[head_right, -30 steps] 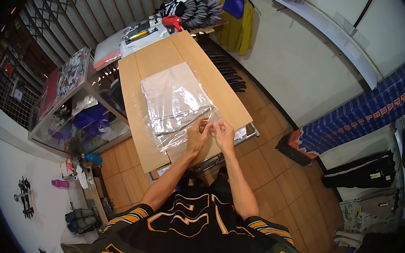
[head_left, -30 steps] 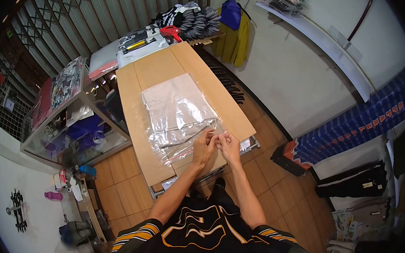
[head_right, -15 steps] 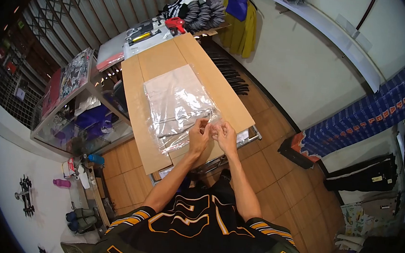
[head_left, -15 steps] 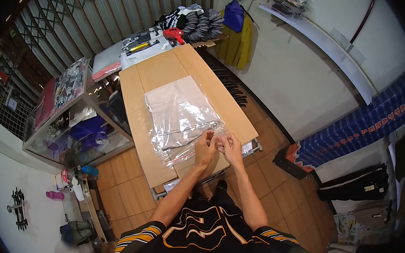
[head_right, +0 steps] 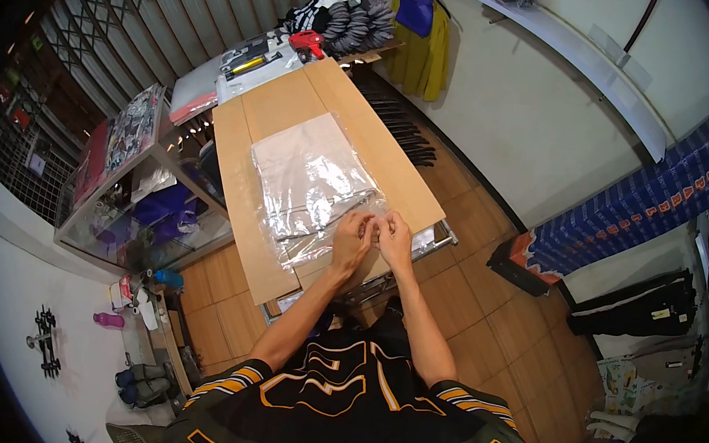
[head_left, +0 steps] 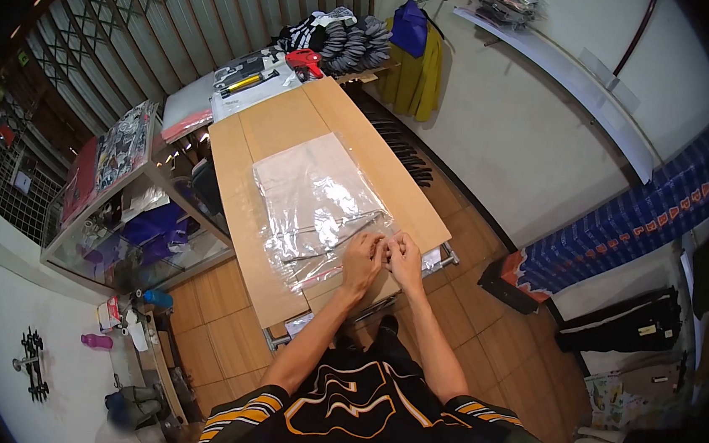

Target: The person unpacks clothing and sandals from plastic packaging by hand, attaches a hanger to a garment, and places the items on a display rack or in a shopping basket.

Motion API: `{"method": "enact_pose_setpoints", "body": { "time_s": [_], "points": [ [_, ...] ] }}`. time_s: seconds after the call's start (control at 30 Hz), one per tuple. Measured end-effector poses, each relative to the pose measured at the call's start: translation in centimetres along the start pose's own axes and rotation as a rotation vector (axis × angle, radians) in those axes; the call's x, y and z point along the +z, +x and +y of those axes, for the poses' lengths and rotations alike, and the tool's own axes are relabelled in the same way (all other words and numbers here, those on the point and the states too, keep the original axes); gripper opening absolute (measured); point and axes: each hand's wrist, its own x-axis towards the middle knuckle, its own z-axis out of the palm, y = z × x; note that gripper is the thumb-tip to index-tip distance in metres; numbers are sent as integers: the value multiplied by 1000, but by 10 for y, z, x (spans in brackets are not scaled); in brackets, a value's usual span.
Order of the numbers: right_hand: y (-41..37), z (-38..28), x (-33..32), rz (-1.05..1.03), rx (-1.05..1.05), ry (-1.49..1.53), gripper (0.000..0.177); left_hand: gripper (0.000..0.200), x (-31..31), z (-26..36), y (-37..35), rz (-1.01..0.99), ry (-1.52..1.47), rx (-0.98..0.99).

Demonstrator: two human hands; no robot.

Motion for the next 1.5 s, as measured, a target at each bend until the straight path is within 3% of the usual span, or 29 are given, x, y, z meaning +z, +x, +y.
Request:
{"method": "enact_pose_setpoints", "body": {
  "time_s": [0.07, 0.13, 0.33, 0.5, 0.63, 0.73, 0.8, 1.03, 1.1, 1.27, 1.43, 1.5],
  "points": [
    [4, 5, 0, 22, 19, -34, 12, 11, 1, -1, 2, -14, 3, -47],
    [6, 9, 0, 45, 38, -67, 13, 10, 3, -4, 5, -24, 164, 91],
    [10, 14, 1, 109, 7, -127, 15, 10, 7, -7, 8, -16, 231, 125],
    [8, 13, 4, 191, -282, -357, 17, 10, 7, -5, 9, 7, 247, 132],
    [9, 16, 7, 221, -317, -402, 20, 10, 6, -2, 8, 21, 283, 122],
    [7, 11, 9, 218, -224, -476, 22, 11, 6, -4, 9, 103, 262, 92],
    [10, 26, 7, 283, -332, -634, 16, 11, 6, -7, 14, 121, 234, 64],
    [2, 11, 9, 201, -252, -308, 12, 22, -9, -1, -2, 52, 232, 86],
    [-1, 9, 12, 108, -189, -225, 19, 23, -17, 3, -9, 37, 225, 72],
    [0, 15, 9, 47, -173, -215, 30, 23, -29, -1, -10, 2, 210, 16],
    [-5, 10, 13, 85, -153, -194, 32, 27, -44, -5, 16, 177, 152, 4],
    [-2, 18, 12, 126, -260, -313, 35, 28, -52, -2, 16, 152, 130, -19]
  ]
}}
